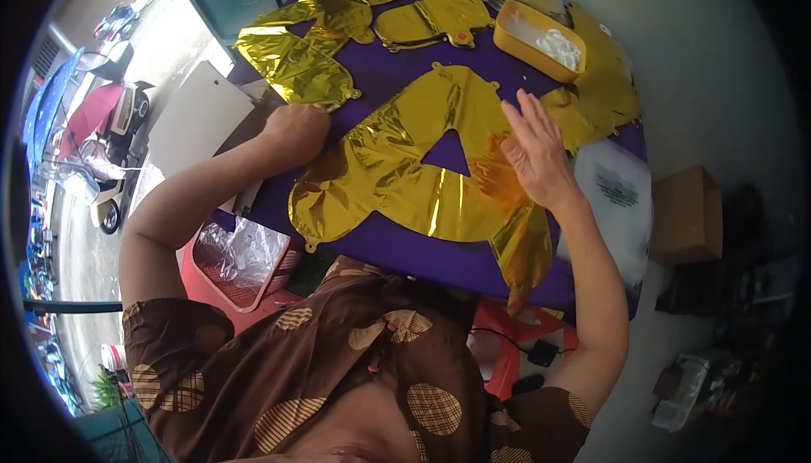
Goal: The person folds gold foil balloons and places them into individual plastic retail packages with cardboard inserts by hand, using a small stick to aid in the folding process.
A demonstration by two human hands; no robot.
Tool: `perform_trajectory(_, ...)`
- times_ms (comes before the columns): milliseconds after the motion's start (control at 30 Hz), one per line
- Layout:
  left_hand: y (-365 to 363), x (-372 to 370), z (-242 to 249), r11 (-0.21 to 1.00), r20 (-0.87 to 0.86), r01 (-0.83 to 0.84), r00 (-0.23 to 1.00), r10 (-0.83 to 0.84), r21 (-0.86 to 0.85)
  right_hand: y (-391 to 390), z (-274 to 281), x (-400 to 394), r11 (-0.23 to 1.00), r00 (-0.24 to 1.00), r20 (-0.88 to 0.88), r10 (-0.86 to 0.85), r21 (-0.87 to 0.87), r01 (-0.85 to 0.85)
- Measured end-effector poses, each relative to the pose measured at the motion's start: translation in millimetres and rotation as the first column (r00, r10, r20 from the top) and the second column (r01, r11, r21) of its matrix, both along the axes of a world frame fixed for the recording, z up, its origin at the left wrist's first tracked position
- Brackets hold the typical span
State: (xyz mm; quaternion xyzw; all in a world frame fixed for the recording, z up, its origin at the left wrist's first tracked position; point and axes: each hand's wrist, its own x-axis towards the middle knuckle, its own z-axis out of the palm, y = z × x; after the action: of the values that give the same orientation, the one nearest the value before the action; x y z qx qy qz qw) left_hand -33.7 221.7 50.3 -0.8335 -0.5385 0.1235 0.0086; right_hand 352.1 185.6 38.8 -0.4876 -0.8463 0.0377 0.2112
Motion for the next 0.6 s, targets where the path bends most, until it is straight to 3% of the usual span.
perform_trajectory(67,-7,-2,3,0.997,0.059,-0.024,0.998,0.019,0.076,-10,9,7,0.997,0.991,-0.109,-0.074,-0.032,0.071)
perform_trajectory(167,-41,-1,35,0.992,0.167,-0.003,0.986,-0.018,0.123,-37,22,19,0.981,0.978,-0.109,-0.176,-0.107,0.164)
perform_trajectory(233,-78,-12,61,0.998,0.319,0.045,0.947,-0.031,-0.035,-61,30,23,0.972,0.980,-0.077,-0.186,-0.162,0.171)
perform_trajectory(300,-111,-41,63,0.946,0.635,0.273,0.766,-0.105,-0.173,-84,25,21,0.970,0.986,-0.035,-0.165,-0.188,0.156)
perform_trajectory(400,-147,-76,61,0.754,0.624,0.185,0.698,0.351,-0.630,-112,9,15,0.975,0.995,0.040,-0.091,-0.198,0.097)
perform_trajectory(500,-172,-137,4,0.633,0.484,-0.018,0.628,0.609,-0.774,-124,0,2,0.987,0.970,0.243,-0.004,-0.153,0.042)
perform_trajectory(600,-188,-194,-42,0.469,0.275,-0.327,0.493,0.825,-0.820,-118,-1,-7,0.984,0.982,0.183,0.054,-0.174,-0.022)
